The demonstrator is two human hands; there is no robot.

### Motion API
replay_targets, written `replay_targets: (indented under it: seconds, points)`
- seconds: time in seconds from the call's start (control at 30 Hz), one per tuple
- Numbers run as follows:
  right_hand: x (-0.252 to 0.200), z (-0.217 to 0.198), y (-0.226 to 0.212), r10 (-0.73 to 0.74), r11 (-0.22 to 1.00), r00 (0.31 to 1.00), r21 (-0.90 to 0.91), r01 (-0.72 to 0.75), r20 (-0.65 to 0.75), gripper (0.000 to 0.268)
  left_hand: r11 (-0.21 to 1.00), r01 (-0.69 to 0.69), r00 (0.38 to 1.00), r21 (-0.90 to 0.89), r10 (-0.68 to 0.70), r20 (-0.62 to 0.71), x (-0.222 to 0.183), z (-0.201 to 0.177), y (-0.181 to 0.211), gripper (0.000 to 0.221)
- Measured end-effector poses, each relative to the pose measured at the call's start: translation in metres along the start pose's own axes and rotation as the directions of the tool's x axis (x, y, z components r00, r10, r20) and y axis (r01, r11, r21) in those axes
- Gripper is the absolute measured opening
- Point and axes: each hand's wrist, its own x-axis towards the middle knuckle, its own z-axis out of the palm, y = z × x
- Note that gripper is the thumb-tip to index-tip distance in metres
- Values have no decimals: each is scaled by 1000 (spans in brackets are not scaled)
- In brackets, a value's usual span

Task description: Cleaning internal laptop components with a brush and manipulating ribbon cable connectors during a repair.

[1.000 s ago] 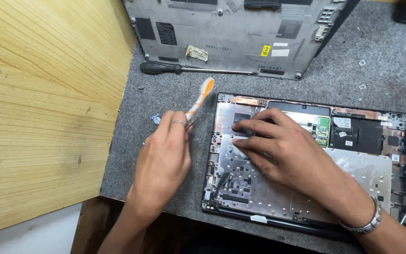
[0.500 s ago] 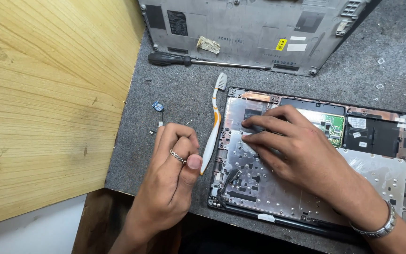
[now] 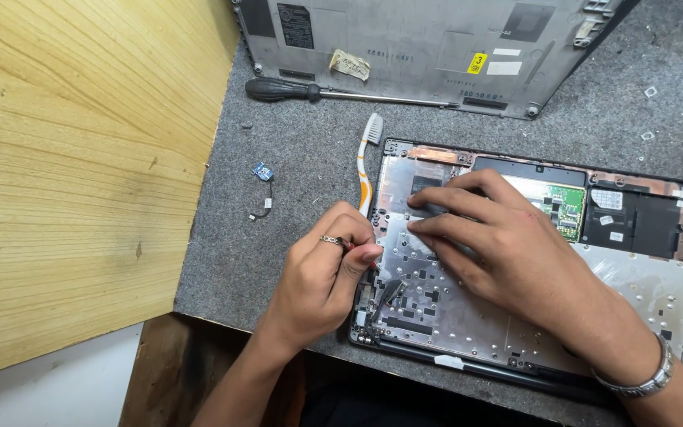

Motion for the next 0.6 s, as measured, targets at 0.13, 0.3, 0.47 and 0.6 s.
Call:
replay_targets:
  seconds: [0.13,0.3,0.47,0.6]
  points:
    - [0,0,0,-1,1000,1000,-6,1,6,16,1000,11,1000,-20,-12,-6,-1,0,-1,28]
    - [0,0,-1,13,1000,1000,-12,-13,6,17,1000,27,999,-10,-27,20,0,-2,1,29]
    - [0,-1,-3,7,1000,1000,-13,-7,14,17,997,-69,997,22,68,27,-2,-1,-3,22]
    - [1,-2,-5,0,999,1000,-33,1,23,19,987,-122,992,108,117,48,-5,0,-4,22]
